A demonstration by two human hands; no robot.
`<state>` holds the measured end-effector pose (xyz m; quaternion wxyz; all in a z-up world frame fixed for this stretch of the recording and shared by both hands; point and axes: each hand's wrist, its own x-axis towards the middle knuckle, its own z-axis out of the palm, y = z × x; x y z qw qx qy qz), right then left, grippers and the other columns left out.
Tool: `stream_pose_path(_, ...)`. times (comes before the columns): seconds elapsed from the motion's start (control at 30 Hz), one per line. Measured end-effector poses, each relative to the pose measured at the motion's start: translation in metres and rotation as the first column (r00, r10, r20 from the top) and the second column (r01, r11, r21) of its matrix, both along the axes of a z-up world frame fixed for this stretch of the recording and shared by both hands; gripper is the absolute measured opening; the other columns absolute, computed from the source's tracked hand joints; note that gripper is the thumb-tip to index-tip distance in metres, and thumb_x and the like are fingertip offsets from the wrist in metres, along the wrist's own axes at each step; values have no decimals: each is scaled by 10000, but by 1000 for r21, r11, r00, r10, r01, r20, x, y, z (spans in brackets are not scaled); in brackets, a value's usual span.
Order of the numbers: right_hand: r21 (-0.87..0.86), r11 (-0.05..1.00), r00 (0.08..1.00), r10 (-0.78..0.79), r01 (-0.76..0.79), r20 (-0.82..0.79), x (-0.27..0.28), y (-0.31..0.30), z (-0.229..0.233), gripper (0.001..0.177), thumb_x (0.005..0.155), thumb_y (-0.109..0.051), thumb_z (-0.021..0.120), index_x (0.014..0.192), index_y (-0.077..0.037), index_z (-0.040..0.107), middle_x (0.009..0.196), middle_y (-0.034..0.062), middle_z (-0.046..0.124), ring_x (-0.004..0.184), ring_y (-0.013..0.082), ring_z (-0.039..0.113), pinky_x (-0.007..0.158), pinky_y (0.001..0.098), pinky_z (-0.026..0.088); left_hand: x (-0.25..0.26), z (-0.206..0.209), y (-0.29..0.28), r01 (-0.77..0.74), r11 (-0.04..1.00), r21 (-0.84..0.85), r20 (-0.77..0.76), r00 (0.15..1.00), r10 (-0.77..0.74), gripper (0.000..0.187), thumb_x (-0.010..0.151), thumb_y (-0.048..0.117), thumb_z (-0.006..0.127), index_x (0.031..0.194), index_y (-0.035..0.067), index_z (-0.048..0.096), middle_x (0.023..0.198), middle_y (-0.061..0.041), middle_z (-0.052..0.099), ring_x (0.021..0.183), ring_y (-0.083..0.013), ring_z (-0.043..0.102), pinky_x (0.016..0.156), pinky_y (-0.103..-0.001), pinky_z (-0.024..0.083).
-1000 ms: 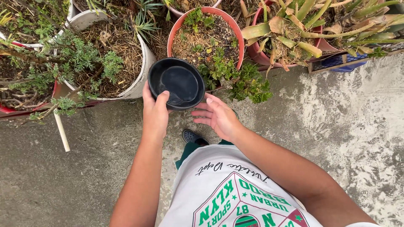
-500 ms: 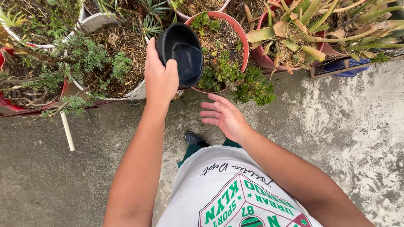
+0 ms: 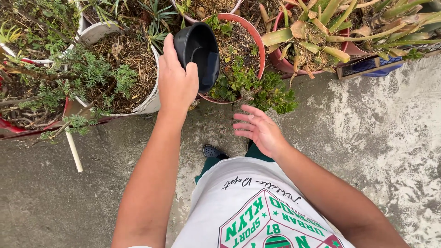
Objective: The person carries a black bowl to a sink, fills it with water, and walks to a collection of potted plants. They pour water into several pots, then repeat the process by refilling the bowl and watering additional plants.
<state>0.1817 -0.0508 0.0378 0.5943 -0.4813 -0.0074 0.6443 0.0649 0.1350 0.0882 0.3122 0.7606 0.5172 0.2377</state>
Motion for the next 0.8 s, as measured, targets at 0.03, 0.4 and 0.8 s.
stream_pose_path(0.03, 0, 1000, 1000, -1, 1, -2, 2, -2, -1, 479, 836, -94, 395, 1299, 13, 339, 1180, 237, 485, 925, 274, 544, 798, 378, 472, 0, 1, 0, 1, 1000, 0, -2, 1000, -1, 600, 762, 113, 427, 1330, 30, 253, 1111, -215, 491, 913, -324, 546, 788, -386, 440)
stream_pose_path(0.4, -78, 997, 999, 12, -9, 49, 5, -15, -25, 339, 876, -133, 404, 1182, -20, 497, 1089, 231, 586, 886, 296, 625, 766, 418, 535, -17, -13, 2, -212, 886, -413, 165, 939, 301, 592, 762, 241, 438, 1341, 215, 315, 1267, -176, 470, 1177, -336, 462, 977, -464, 336)
stream_pose_path(0.8, 129, 972, 959, 161, -195, 232, -13, 5, 14, 582, 845, -258, 512, 1343, -31, 312, 1194, 286, 471, 968, 332, 579, 791, 440, 536, -72, -53, -90, -98, 536, -838, 420, 511, 750, 533, 782, 202, 451, 1306, 208, 359, 1207, -186, 453, 991, -305, 561, 753, -466, 531)
